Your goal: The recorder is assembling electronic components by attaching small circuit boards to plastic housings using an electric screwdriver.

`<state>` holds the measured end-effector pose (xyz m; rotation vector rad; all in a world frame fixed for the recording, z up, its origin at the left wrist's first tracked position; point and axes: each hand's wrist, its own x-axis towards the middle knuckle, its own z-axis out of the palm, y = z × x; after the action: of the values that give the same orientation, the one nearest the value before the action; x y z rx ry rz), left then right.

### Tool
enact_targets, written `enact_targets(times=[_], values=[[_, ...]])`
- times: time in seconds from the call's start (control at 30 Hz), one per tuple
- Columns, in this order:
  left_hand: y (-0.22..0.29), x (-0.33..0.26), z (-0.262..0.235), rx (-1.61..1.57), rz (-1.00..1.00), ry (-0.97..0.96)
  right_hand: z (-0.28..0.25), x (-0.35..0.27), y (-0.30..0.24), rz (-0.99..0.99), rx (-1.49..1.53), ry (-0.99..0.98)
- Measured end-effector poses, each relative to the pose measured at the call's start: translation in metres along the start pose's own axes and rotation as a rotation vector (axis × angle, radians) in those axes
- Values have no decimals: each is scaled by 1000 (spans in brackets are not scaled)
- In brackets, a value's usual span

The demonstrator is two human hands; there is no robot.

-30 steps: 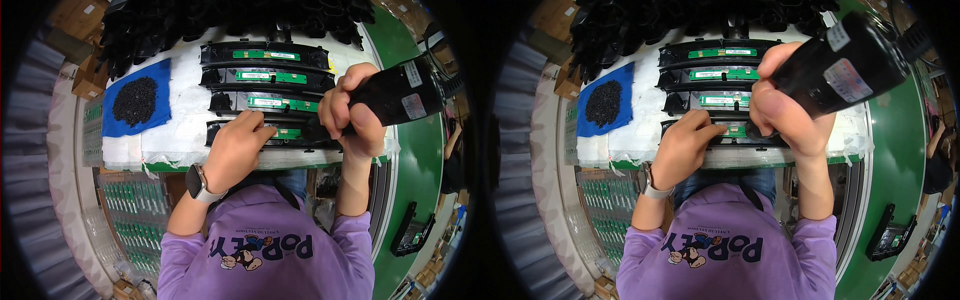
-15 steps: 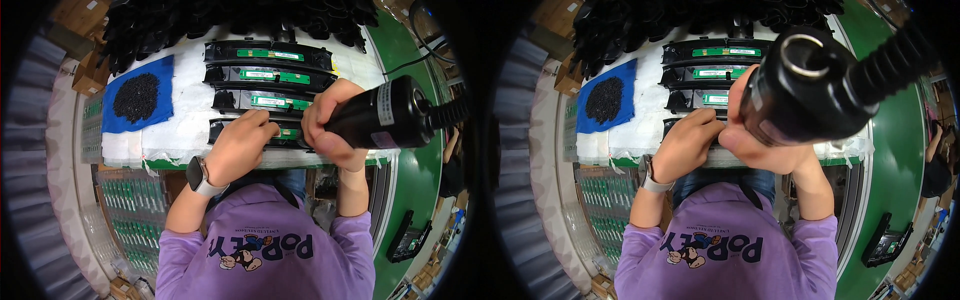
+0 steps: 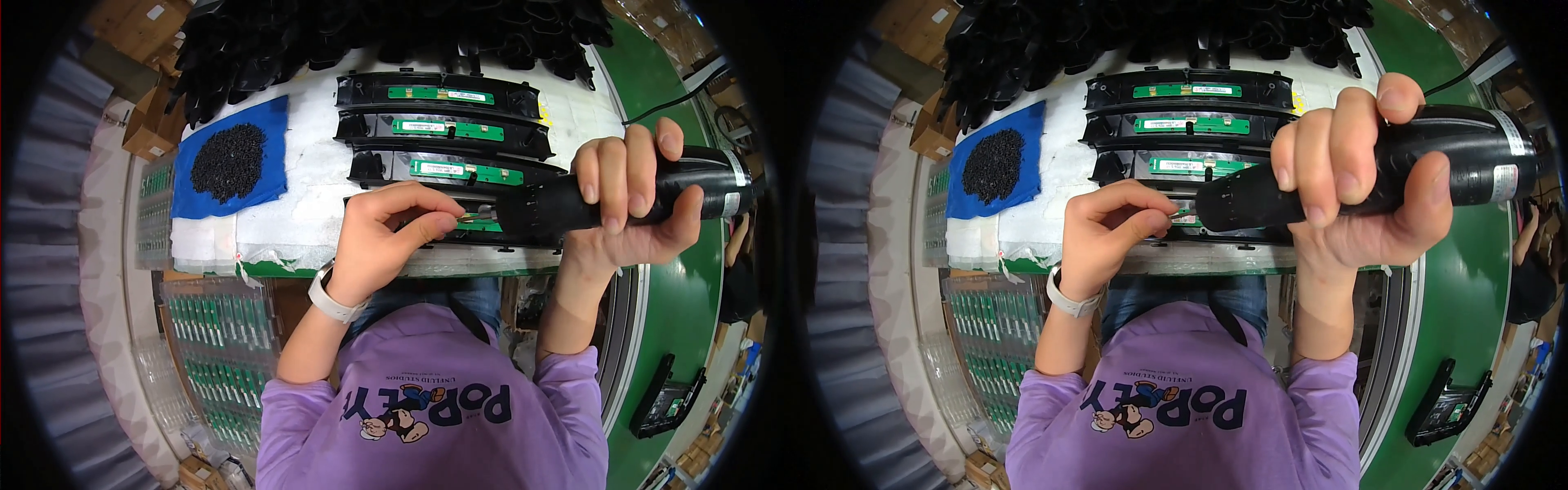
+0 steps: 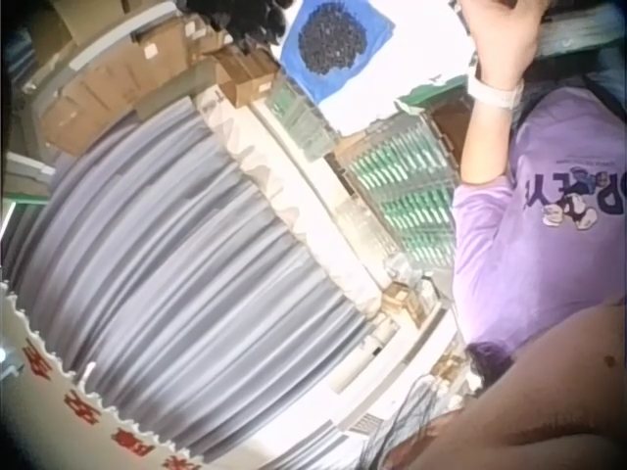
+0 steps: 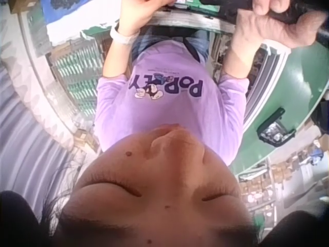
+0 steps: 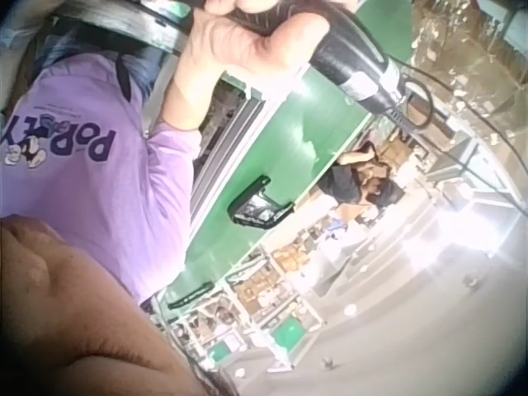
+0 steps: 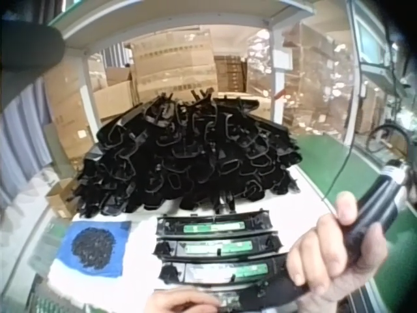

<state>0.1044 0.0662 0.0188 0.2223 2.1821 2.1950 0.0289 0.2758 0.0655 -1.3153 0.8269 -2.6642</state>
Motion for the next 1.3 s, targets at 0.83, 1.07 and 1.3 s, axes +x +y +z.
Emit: enact_targets(times=[0.83, 1.07, 1.3], values=[[-11, -11, -17, -213, -63, -99, 15, 0, 23, 86, 64, 78], [-3, 1, -69, 902, 389, 440, 29, -8, 32, 242, -273, 23], [-15, -5, -155, 1701, -62, 821, 39, -13, 43, 244, -435, 33]])
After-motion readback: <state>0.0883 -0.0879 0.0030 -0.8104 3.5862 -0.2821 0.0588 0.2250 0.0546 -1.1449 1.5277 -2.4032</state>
